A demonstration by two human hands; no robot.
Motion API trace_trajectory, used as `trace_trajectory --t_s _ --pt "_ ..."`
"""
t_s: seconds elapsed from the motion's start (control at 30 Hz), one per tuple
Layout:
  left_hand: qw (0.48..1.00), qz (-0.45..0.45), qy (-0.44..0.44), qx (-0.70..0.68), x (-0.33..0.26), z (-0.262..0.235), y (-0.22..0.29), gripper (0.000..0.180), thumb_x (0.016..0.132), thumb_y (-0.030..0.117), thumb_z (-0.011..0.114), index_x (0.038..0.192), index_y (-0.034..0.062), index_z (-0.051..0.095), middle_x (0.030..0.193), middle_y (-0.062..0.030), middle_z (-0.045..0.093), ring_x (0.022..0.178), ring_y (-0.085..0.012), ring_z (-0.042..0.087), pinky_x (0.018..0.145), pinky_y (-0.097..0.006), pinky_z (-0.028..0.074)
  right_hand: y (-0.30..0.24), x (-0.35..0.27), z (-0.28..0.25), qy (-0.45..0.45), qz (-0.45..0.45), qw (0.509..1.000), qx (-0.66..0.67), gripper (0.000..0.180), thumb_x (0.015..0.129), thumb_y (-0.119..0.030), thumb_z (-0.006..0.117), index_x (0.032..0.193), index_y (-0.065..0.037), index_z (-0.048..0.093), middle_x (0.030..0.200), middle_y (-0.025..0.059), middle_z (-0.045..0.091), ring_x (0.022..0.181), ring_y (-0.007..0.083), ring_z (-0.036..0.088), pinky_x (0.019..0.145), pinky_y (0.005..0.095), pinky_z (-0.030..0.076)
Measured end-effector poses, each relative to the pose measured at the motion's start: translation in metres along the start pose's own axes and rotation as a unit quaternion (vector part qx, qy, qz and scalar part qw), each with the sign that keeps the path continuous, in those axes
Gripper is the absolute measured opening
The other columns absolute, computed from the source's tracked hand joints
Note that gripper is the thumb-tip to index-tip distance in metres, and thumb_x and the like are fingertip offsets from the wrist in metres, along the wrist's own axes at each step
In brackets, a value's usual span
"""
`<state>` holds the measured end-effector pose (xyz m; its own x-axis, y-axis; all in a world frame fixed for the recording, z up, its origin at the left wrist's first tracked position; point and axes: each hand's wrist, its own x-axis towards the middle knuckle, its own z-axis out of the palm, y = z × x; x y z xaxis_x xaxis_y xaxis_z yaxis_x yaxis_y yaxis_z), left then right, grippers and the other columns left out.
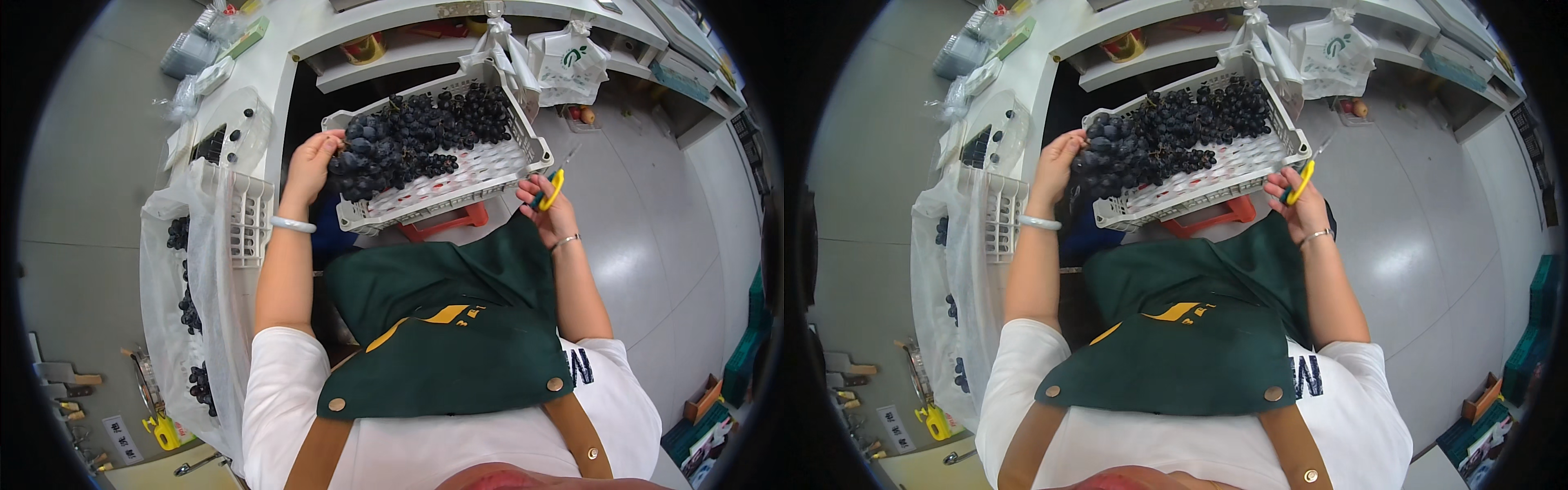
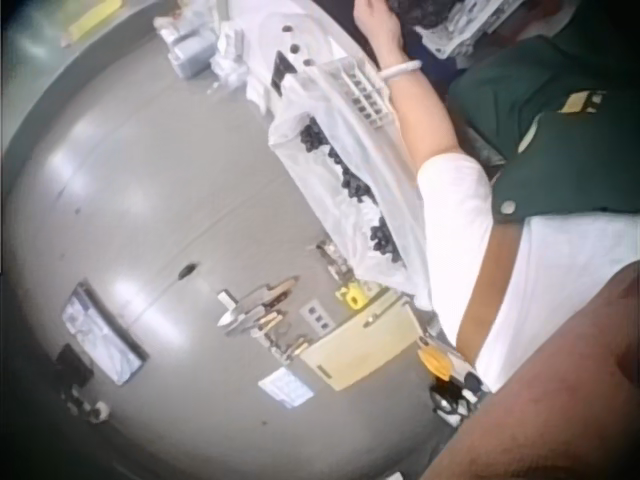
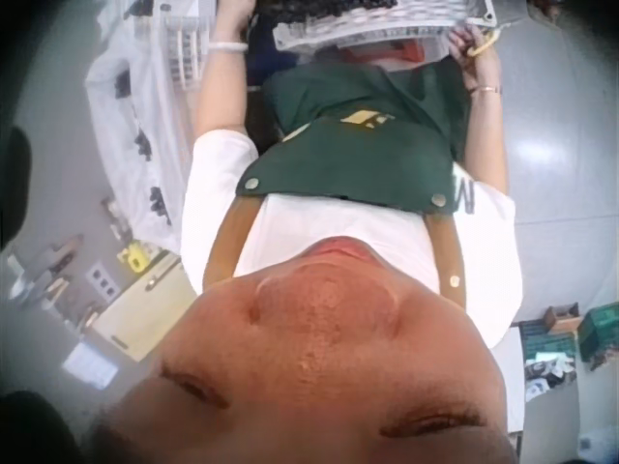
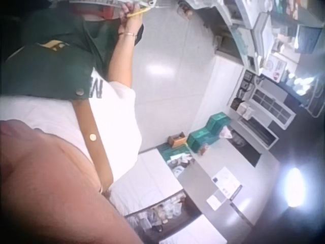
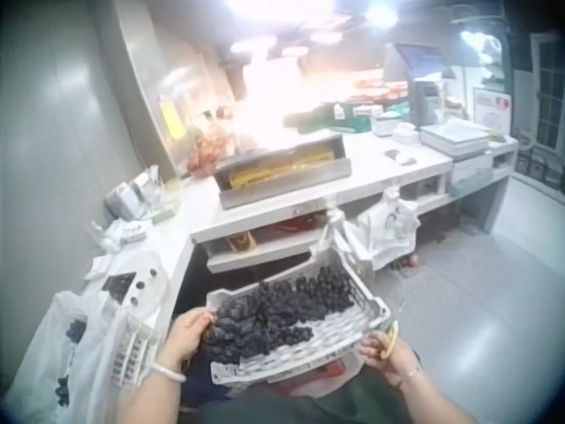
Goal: The person trims bunches of dark grapes using yellow-handled scissors, cutting them into smaller clusters and placing them into a white crate. The person moves a red stool to adjust seating height and continues trimming grapes from a large bag into the crate.
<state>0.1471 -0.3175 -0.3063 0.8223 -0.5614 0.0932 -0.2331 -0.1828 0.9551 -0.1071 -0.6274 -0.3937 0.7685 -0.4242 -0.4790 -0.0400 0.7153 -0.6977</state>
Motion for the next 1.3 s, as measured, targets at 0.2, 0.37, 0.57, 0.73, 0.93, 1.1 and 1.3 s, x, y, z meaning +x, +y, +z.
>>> trace_trajectory --t_s 0.2,0.37,0.57,0.73,0.93,1.1,1.3 --pt "0.995 -0.085 -0.026 -0.049 0.009 0.006 -0.085 0.029 0.091 0.020 0.051 0.107 -0.0040 0.056 0.092 -0.0017 0.059 0.086 -0.0094 0.052 0.085 -0.022 0.040 0.002 -0.008 -0.005 0.026 0.027 0.998 -0.047 0.031 0.087 -0.027 0.056 0.106 -0.004 0.049 0.088 0.0060 0.060 0.074 0.0139 0.060 0.058 0.0253 0.049" --pt "0.970 -0.192 -0.018 -0.149 0.014 0.008 -0.149 0.020 0.091 0.023 0.050 0.094 0.0042 0.058 0.098 -0.0018 0.059 0.092 -0.0104 0.052 0.084 -0.025 0.040 0.004 -0.003 -0.001 0.031 0.034 0.995 -0.088 0.030 0.087 -0.028 0.056 0.106 -0.005 0.050 0.089 0.0059 0.061 0.074 0.0136 0.061 0.059 0.0257 0.048" --pt "0.955 -0.287 0.062 -0.054 0.007 0.012 -0.212 0.023 0.093 0.022 0.044 0.093 0.0040 0.058 0.094 -0.0038 0.059 0.090 -0.0144 0.054 0.084 -0.028 0.039 0.006 -0.006 0.008 0.023 0.042 0.990 -0.136 0.030 0.087 -0.028 0.056 0.106 -0.005 0.050 0.088 0.0056 0.061 0.074 0.0134 0.061 0.059 0.0255 0.047" --pt "0.946 -0.240 -0.004 0.220 0.016 0.019 -0.213 0.027 0.092 0.021 0.042 0.092 0.0008 0.060 0.091 -0.0110 0.062 0.087 -0.0224 0.056 0.078 -0.031 0.041 0.012 -0.008 0.011 0.023 0.059 0.984 -0.165 0.031 0.087 -0.028 0.055 0.107 -0.004 0.049 0.089 0.0055 0.060 0.074 0.0133 0.060 0.060 0.0254 0.046" --pt "0.921 -0.053 0.101 0.371 -0.008 0.014 -0.214 0.035 0.086 0.018 0.047 0.118 0.0038 0.052 0.108 -0.0179 0.058 0.093 -0.0331 0.057 0.079 -0.038 0.044 0.014 -0.013 0.020 -0.020 0.041 0.977 -0.208 0.034 0.087 -0.031 0.056 0.108 -0.006 0.046 0.092 0.0046 0.057 0.074 0.0098 0.058 0.061 0.0227 0.045" --pt "0.961 -0.200 0.189 0.036 -0.054 0.023 -0.156 0.051 0.082 0.005 0.051 0.131 0.0069 0.040 0.112 -0.0093 0.054 0.091 -0.0130 0.053 0.079 -0.024 0.042 0.019 -0.019 0.015 -0.024 0.035 0.975 -0.218 0.036 0.086 -0.032 0.057 0.109 -0.006 0.046 0.092 0.0050 0.058 0.074 0.0096 0.058 0.061 0.0224 0.045" --pt "0.940 -0.170 0.266 -0.131 -0.151 0.019 -0.103 0.049 0.086 0.019 0.051 0.132 0.0113 0.039 0.138 -0.0086 0.035 0.125 -0.0208 0.033 0.100 -0.038 0.023 0.021 -0.014 0.009 -0.038 0.003 0.974 -0.224 0.034 0.086 -0.031 0.057 0.108 -0.007 0.047 0.094 0.0058 0.060 0.073 0.0100 0.059 0.059 0.0223 0.045"
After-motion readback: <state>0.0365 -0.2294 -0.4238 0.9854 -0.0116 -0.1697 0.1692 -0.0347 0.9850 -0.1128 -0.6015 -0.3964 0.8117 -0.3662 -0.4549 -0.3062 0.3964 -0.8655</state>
